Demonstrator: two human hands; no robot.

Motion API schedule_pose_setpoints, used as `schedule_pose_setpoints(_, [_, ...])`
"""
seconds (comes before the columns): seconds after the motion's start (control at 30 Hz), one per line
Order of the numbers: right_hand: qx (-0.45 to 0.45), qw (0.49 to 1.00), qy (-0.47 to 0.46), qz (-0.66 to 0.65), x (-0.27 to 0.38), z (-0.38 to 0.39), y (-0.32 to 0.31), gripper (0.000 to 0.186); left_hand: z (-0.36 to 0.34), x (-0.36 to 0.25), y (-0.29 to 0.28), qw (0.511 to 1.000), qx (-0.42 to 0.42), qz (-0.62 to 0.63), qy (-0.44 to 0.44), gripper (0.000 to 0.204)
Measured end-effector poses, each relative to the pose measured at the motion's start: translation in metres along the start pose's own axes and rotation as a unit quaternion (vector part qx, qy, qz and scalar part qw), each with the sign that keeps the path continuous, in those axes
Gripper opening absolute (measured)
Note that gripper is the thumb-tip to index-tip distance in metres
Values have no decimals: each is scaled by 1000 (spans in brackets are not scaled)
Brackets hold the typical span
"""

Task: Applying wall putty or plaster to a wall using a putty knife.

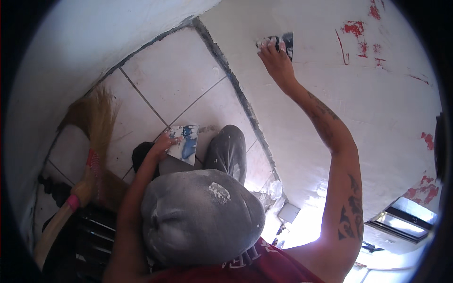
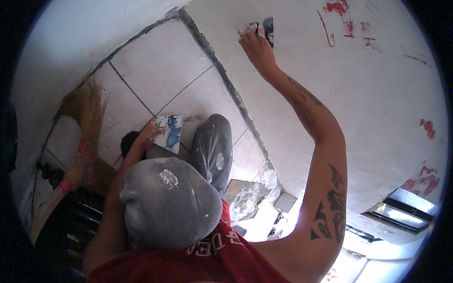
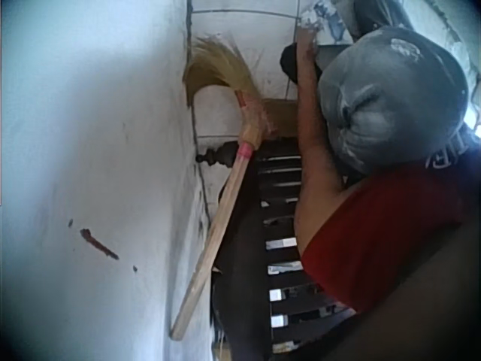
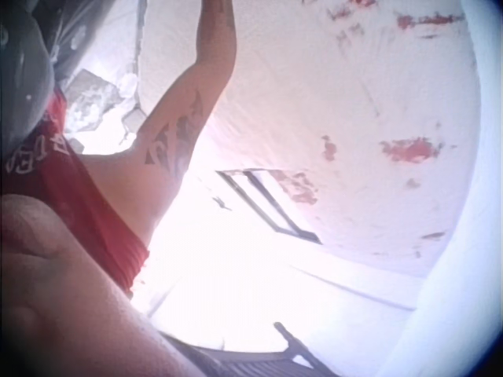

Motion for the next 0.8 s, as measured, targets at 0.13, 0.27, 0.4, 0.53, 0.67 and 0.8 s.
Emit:
schedule_pose_setpoints(0.13, [35,999,0,-10,6,37,-2,28,-1,0,-1,999,26,-18,23,26])
schedule_pose_setpoints(0.27, [78,997,-18,-14,9,62,-19,29,-10,8,-18,997,-6,-82,12,25])
schedule_pose_setpoints(0.4, [199,969,-21,-145,9,75,-79,28,-22,10,-32,948,46,-269,161,26])
schedule_pose_setpoints(0.53, [53,863,42,-501,1,74,-147,48,-21,-2,-19,998,-16,30,47,34])
schedule_pose_setpoints(0.67, [-54,436,261,-859,16,55,-157,62,-12,-66,36,971,49,145,183,38])
schedule_pose_setpoints(0.8, [-199,79,459,-863,66,43,-156,66,8,-126,88,926,23,-97,365,28])
Point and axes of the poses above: each hand's wrist, its own z-axis away from the middle knuckle, its own y-axis out of the palm, x = y × z, the point moved 2 cm from there along -z, towards the middle knuckle, and after that the axes turned 7 degrees about z, right-handed, at the moved point
